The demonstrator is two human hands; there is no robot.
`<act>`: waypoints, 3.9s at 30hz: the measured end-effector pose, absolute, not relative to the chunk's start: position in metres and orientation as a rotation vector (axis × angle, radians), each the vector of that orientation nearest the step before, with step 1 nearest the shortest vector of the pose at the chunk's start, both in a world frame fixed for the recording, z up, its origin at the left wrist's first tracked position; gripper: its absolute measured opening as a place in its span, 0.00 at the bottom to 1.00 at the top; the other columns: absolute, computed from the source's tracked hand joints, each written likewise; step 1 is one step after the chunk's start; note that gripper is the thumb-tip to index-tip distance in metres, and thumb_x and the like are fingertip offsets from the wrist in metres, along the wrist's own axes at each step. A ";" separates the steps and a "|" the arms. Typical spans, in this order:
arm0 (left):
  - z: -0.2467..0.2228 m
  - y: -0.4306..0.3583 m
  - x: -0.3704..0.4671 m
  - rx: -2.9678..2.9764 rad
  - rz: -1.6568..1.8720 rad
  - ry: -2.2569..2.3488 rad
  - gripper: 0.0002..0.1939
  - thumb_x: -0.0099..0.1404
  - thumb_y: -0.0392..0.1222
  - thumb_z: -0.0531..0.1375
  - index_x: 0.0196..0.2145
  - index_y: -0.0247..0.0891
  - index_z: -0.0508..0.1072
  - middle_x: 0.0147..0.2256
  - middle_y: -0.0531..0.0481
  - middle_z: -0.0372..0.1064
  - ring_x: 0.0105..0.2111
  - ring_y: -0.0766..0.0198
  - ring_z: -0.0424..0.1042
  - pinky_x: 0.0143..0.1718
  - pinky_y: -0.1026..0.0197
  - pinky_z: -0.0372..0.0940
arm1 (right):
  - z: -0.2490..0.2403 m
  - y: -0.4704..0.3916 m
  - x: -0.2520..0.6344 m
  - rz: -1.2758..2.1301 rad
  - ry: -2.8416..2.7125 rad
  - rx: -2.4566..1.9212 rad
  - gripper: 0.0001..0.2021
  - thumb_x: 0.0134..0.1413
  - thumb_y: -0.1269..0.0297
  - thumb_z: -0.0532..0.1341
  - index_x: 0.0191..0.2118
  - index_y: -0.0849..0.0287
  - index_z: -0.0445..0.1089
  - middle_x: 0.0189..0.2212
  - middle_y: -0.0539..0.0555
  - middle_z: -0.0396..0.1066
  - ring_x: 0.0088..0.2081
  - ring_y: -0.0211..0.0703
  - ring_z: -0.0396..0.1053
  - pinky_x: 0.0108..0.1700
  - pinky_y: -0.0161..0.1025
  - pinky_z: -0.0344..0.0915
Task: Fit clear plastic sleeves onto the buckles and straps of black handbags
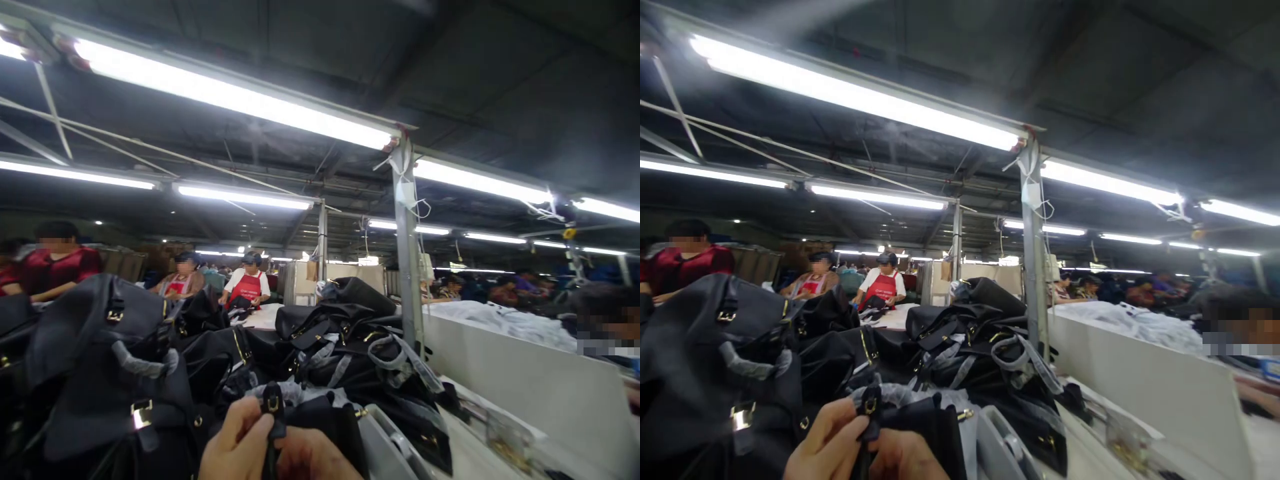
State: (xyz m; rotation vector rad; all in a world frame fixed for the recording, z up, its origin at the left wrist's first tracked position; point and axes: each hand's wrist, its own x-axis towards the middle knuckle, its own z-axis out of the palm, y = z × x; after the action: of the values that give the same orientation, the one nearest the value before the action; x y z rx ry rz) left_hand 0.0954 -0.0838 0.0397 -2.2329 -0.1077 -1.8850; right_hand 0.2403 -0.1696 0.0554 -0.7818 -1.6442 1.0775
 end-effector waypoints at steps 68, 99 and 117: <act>0.038 -0.118 0.087 -3.382 -1.941 -0.866 0.04 0.64 0.39 0.55 0.37 0.38 0.65 0.28 0.53 0.67 0.26 0.66 0.70 0.23 0.65 0.68 | 0.045 -0.177 0.237 1.129 -1.077 -1.034 0.22 0.36 0.51 0.73 0.28 0.63 0.68 0.22 0.50 0.72 0.22 0.36 0.71 0.26 0.32 0.69; 0.039 -0.120 0.100 -3.087 -1.905 -1.186 0.10 0.58 0.39 0.56 0.22 0.39 0.58 0.20 0.59 0.55 0.19 0.72 0.59 0.19 0.70 0.56 | 0.032 -0.181 0.242 1.152 -0.982 -1.003 0.21 0.37 0.52 0.74 0.30 0.64 0.71 0.24 0.52 0.74 0.25 0.39 0.75 0.28 0.33 0.73; 0.028 -0.124 0.102 -3.552 -1.956 -1.246 0.13 0.61 0.51 0.57 0.29 0.38 0.62 0.19 0.59 0.58 0.15 0.73 0.57 0.13 0.71 0.52 | 0.022 -0.180 0.241 1.362 -0.884 -0.880 0.21 0.35 0.58 0.76 0.31 0.64 0.68 0.21 0.52 0.73 0.22 0.34 0.71 0.25 0.28 0.70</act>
State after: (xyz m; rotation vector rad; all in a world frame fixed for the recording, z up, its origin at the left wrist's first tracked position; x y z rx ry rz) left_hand 0.1023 -0.1237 0.0277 -3.5519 -1.2463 -1.9564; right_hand 0.2409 -0.1805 0.0222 -0.8800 -0.8840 1.3619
